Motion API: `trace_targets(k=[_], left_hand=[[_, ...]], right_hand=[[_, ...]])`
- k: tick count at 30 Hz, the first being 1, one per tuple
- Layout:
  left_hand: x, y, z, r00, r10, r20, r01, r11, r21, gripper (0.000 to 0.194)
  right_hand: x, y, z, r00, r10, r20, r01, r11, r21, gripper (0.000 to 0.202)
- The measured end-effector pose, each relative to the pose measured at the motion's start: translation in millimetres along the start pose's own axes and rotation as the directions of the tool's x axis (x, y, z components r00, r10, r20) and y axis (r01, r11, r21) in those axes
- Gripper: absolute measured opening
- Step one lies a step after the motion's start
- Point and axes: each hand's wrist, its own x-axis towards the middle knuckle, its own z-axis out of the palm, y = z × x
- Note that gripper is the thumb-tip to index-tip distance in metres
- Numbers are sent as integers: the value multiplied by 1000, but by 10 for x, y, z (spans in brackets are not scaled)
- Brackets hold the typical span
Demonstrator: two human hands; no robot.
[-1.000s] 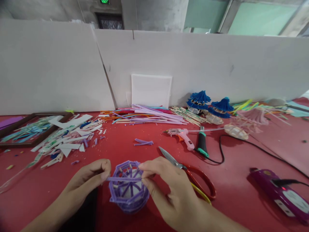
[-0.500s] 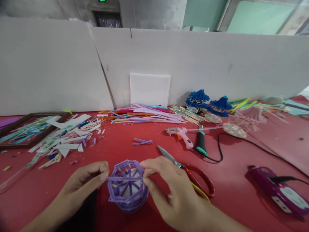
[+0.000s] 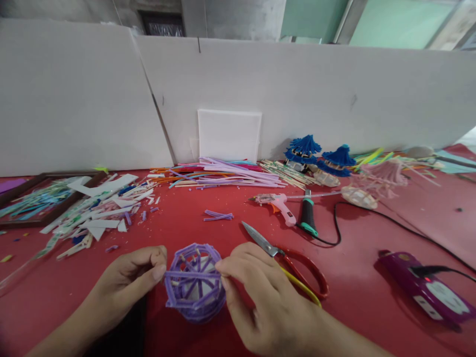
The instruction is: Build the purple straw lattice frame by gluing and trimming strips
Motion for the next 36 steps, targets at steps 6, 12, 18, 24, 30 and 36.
trace_targets(k=[6, 12, 18, 24, 30, 36], left_hand=[[4, -12, -12, 1000, 0, 2, 0, 1000, 15, 31], [-4, 2, -10, 1000, 1, 0, -1, 1000, 17, 30], [0, 13, 4, 1000, -15, -1, 15, 1000, 12, 31], [7, 21, 5, 999, -38, -3, 38, 999, 4, 32], [13, 37, 12, 999, -33, -20, 33, 999, -9, 33], [-4, -5, -7, 998, -61, 5, 61, 998, -14, 33]], right_hand=[[8, -2, 1, 999, 42, 5, -42, 999, 24, 36], [48, -30, -11, 996, 87, 27, -89, 993, 82, 32], [46, -22, -15, 989, 135, 64, -143, 981, 133, 30], [48, -18, -17, 985, 151, 81, -162, 976, 143, 28], [54, -13, -7, 981, 170, 93, -185, 965, 188, 30], [66, -25, -22, 976, 186, 116, -206, 959, 193, 26]])
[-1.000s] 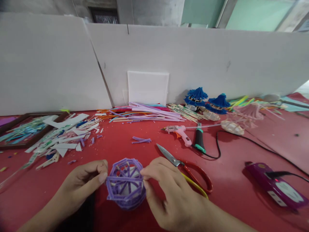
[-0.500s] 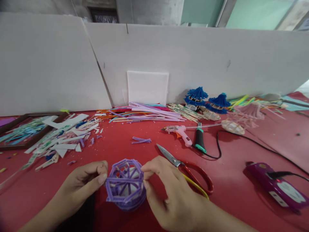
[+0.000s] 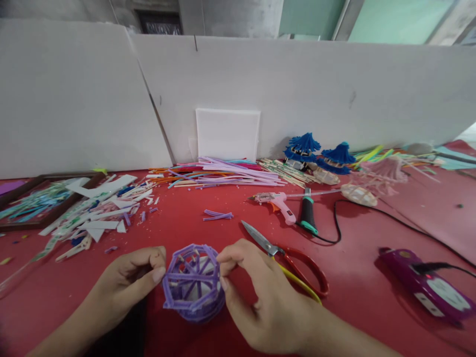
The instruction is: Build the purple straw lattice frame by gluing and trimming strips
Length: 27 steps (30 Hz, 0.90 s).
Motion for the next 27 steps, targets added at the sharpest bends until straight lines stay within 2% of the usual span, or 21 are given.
trace_targets(k=[10, 14, 18, 20, 22, 24, 26, 27], left_hand=[[17, 19, 15, 1000, -26, 2, 26, 1000, -6, 34], [2, -2, 4, 1000, -3, -7, 3, 1000, -9, 36], [-33, -129, -48, 991, 20, -130, -24, 999, -29, 30], [-59, -202, -71, 984, 42, -172, -55, 996, -71, 32], [-92, -250, -78, 992, 53, -111, -67, 990, -125, 45], [-128, -271, -69, 998, 44, 36, -37, 983, -181, 58], [-160, -281, -57, 988, 24, 155, 10, 976, -217, 64], [-170, -286, -53, 984, 15, 178, 26, 974, -225, 64]], right_hand=[[11, 18, 15, 999, 33, 3, -33, 999, 18, 27], [2, 12, 8, 999, 39, 1, -39, 999, 17, 25], [0, 18, -22, 999, 45, -7, -45, 999, 5, 25], [8, 26, -38, 1000, 7, -16, -7, 1000, -6, 15], [19, 37, -41, 997, -82, -10, 82, 996, -39, 11], [29, 53, -28, 985, -174, 18, 174, 976, -128, 20], [35, 79, -7, 972, -233, 38, 235, 941, -243, 22], [38, 95, 2, 967, -252, 41, 253, 923, -291, 22]])
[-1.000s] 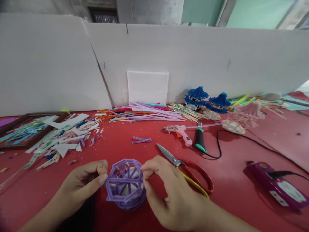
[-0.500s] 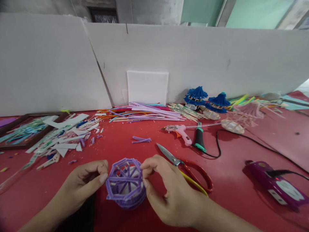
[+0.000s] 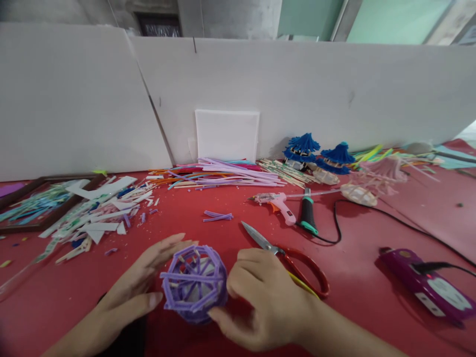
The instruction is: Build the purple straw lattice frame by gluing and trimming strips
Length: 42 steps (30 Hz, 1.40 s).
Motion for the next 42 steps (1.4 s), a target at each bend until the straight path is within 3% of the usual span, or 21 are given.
trace_targets(k=[5, 10, 12, 15, 19, 23, 26, 30, 32, 36, 39, 42], left_hand=[[21, -50, -17, 989, 31, -146, -32, 999, -6, 48], [39, -52, 7, 958, 136, -252, -128, 991, 47, 38], [19, -20, 28, 965, 158, -211, -144, 986, 80, 39], [-25, 33, 55, 987, 147, -67, -139, 984, 114, 47], [-60, 51, 97, 991, 125, 45, -131, 977, 168, 63], [-47, 18, 155, 985, 166, 44, -172, 952, 252, 72], [-39, -12, 180, 989, 146, -27, -132, 946, 295, 71], [-42, -46, 176, 994, 106, -37, -87, 934, 345, 69], [-38, -72, 180, 991, 121, -50, -95, 927, 363, 69], [-18, -157, 217, 958, 210, -195, -128, 922, 364, 84], [-11, -223, 225, 922, 279, -267, -178, 920, 349, 103], [-15, -250, 201, 921, 293, -258, -193, 917, 350, 100]], right_hand=[[0, 85, 8, 999, 37, -22, -38, 998, -56, 21], [96, 146, -137, 995, 104, -14, -100, 984, 149, 14], [190, 174, -207, 994, 110, 24, -112, 976, 184, 15], [371, 212, -279, 988, 45, 151, -72, 981, 179, 11], [587, 211, -292, 944, 14, 330, -60, 990, 130, 10], [713, 177, -254, 893, -5, 451, -47, 993, 104, 7], [756, 150, -231, 872, 2, 489, -77, 988, 133, 8], [791, 123, -214, 886, 46, 461, -159, 965, 210, 7], [802, 145, -200, 907, 132, 400, -235, 947, 221, 8], [749, 274, -162, 929, 315, 195, -321, 947, -2, 33], [633, 295, -165, 949, 280, 143, -269, 959, -94, 7], [512, 136, -196, 962, 241, 129, -236, 970, -47, 33]])
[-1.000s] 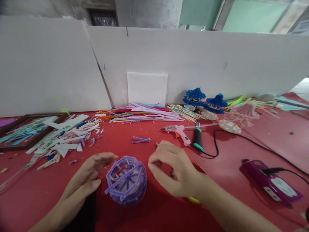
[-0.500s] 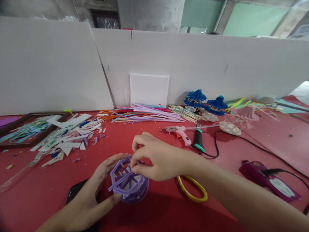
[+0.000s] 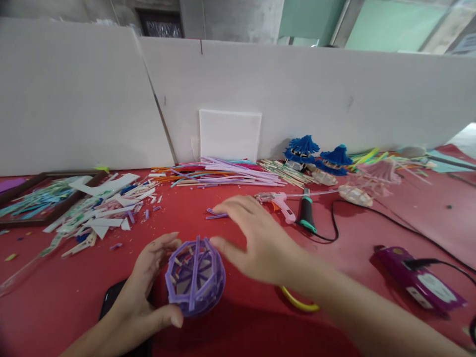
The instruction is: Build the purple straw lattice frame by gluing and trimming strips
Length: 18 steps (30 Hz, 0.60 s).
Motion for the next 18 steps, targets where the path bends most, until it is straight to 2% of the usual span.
trace_targets(k=[3, 5, 8, 11, 13, 16, 18], left_hand=[[7, 8, -26, 998, 60, 2, -60, 998, -11, 97], [18, 35, -40, 993, 119, -4, -119, 991, -60, 91], [49, 100, -73, 988, 150, -44, -155, 980, -128, 66], [96, 175, -134, 986, 151, -69, -158, 982, -108, 48], [122, 208, -177, 991, 135, -21, -136, 988, -78, 51], [130, 211, -214, 991, 84, 101, -81, 996, -29, 74], [120, 192, -210, 991, 54, 126, -54, 999, -8, 83]], right_hand=[[-153, -214, 12, 998, -50, 46, 44, 992, 119, 37], [-247, -322, 54, 994, -106, 25, 101, 983, 156, 33], [-367, -377, 133, 987, -153, -49, 158, 979, 128, 22], [-433, -343, 175, 980, -176, -96, 187, 975, 124, 9], [-442, -303, 180, 979, -181, -96, 194, 970, 145, 7], [-443, -243, 184, 983, -164, -83, 175, 973, 152, 12], [-457, -211, 192, 986, -146, -84, 156, 978, 136, 12]])
